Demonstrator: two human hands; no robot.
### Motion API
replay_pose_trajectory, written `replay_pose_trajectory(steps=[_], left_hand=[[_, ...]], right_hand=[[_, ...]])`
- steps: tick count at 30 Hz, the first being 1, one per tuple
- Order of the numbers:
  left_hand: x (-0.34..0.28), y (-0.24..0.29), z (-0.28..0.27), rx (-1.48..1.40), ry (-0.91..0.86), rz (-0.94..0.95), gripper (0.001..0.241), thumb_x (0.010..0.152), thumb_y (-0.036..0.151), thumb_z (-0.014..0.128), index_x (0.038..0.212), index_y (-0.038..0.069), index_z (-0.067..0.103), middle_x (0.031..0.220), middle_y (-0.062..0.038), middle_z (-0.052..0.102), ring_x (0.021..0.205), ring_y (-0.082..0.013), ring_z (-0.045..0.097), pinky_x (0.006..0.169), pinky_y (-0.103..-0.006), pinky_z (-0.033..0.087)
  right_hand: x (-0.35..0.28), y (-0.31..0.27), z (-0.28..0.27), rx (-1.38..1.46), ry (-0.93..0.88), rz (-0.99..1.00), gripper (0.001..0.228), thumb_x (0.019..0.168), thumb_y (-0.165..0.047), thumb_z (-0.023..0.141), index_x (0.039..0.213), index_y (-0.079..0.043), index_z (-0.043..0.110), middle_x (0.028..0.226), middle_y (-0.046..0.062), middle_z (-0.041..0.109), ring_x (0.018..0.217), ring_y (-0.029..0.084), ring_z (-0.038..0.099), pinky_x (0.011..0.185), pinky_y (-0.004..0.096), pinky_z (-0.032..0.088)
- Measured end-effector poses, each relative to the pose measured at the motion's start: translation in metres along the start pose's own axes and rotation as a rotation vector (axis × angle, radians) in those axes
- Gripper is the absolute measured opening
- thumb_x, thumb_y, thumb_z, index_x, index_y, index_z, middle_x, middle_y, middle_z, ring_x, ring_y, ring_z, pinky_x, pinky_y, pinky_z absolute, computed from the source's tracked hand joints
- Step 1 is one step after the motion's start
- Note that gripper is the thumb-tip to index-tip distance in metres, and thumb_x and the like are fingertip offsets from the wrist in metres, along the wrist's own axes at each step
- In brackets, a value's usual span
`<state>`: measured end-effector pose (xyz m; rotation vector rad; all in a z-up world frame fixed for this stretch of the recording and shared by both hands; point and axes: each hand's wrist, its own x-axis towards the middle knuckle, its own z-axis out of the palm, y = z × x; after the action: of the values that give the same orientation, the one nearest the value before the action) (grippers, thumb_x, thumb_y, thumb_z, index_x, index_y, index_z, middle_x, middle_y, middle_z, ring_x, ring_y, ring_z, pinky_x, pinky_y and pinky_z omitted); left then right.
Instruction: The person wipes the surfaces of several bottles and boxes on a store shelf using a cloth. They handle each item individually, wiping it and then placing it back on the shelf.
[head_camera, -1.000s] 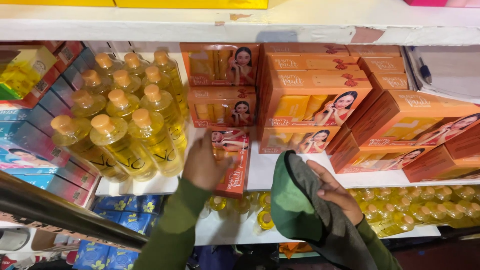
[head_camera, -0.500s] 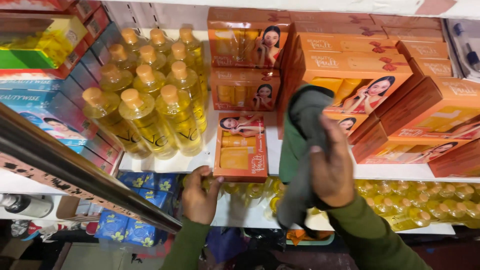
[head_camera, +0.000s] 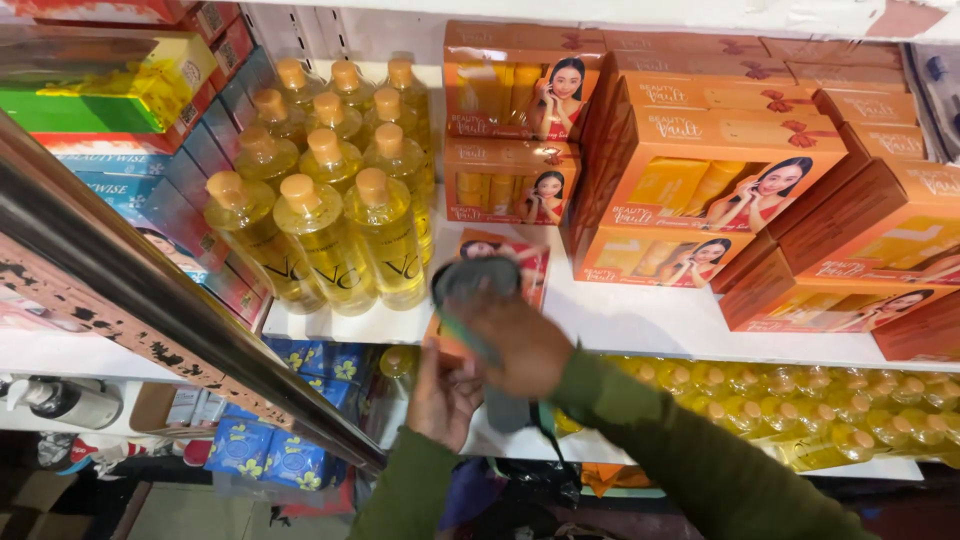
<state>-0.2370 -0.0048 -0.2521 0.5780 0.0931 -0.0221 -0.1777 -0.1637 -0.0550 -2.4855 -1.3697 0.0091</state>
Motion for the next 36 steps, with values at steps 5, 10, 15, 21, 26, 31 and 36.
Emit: replay_pose_trajectory(steps=[5,10,15,21,26,31,36], left_hand=[[-0.033,0.047,0.07,0.063,0.261,-0.027,0.055,0.094,0.055,0.046,0.126,0.013,0.06,0.114,-0.004,0.074,0.093,-0.0182,0.074,0.076,-0.0401,0.058],[-0.033,0.055,0.062,0.282,0.25,-0.004,0.068,0.096,0.062,0.047,0.139,0.009,0.052,0.12,-0.011,0.071,0.096,-0.0235,0.072,0.078,-0.0439,0.058],[-0.043,0.06,0.081,0.163,0.164,-0.002,0.07,0.093,0.067,0.041,0.14,0.017,0.049,0.132,-0.008,0.063,0.105,-0.0221,0.069,0.083,-0.0465,0.06],[-0.028,0.042,0.026,0.101,0.118,-0.027,0.068,0.098,0.071,0.037,0.141,0.018,0.047,0.128,-0.008,0.059,0.105,-0.0237,0.064,0.079,-0.0472,0.055],[-0.053,0.067,0.09,0.21,0.073,0.043,0.073,0.101,0.07,0.037,0.143,0.012,0.052,0.128,-0.012,0.066,0.102,-0.0245,0.065,0.08,-0.047,0.055],[-0.052,0.065,0.08,0.215,0.087,0.013,0.067,0.093,0.064,0.033,0.138,0.017,0.051,0.124,-0.005,0.07,0.106,-0.0206,0.071,0.085,-0.0517,0.058],[-0.043,0.053,0.046,0.174,-0.112,0.055,0.069,0.111,0.065,0.033,0.141,0.005,0.051,0.116,-0.014,0.069,0.094,-0.0257,0.07,0.081,-0.0515,0.059]], right_hand=[[-0.033,0.008,0.019,0.171,0.076,-0.305,0.086,0.074,-0.006,0.065,0.156,-0.008,0.041,0.157,0.021,0.047,0.15,0.042,0.04,0.119,0.057,0.029],[0.004,0.075,0.013,0.169,0.236,-0.035,0.075,0.079,-0.003,0.059,0.153,-0.008,0.045,0.154,0.018,0.052,0.149,0.04,0.041,0.12,0.054,0.034],[0.003,0.003,0.012,0.034,0.155,0.052,0.073,0.081,-0.012,0.066,0.151,-0.009,0.044,0.153,0.019,0.045,0.145,0.044,0.034,0.115,0.06,0.026],[-0.007,-0.013,0.018,0.102,0.049,-0.178,0.075,0.084,-0.015,0.065,0.154,-0.013,0.04,0.159,0.018,0.041,0.151,0.039,0.032,0.12,0.062,0.021],[0.013,0.043,0.002,0.002,0.058,0.066,0.077,0.087,-0.023,0.066,0.155,-0.014,0.034,0.158,0.017,0.039,0.151,0.04,0.025,0.116,0.066,0.014],[-0.003,0.022,0.032,0.048,0.177,-0.021,0.078,0.082,-0.019,0.065,0.156,-0.012,0.04,0.16,0.016,0.044,0.154,0.04,0.029,0.124,0.057,0.022],[-0.036,-0.026,0.019,0.171,0.124,-0.22,0.073,0.084,-0.017,0.067,0.153,-0.008,0.043,0.157,0.019,0.045,0.149,0.039,0.034,0.12,0.058,0.022]])
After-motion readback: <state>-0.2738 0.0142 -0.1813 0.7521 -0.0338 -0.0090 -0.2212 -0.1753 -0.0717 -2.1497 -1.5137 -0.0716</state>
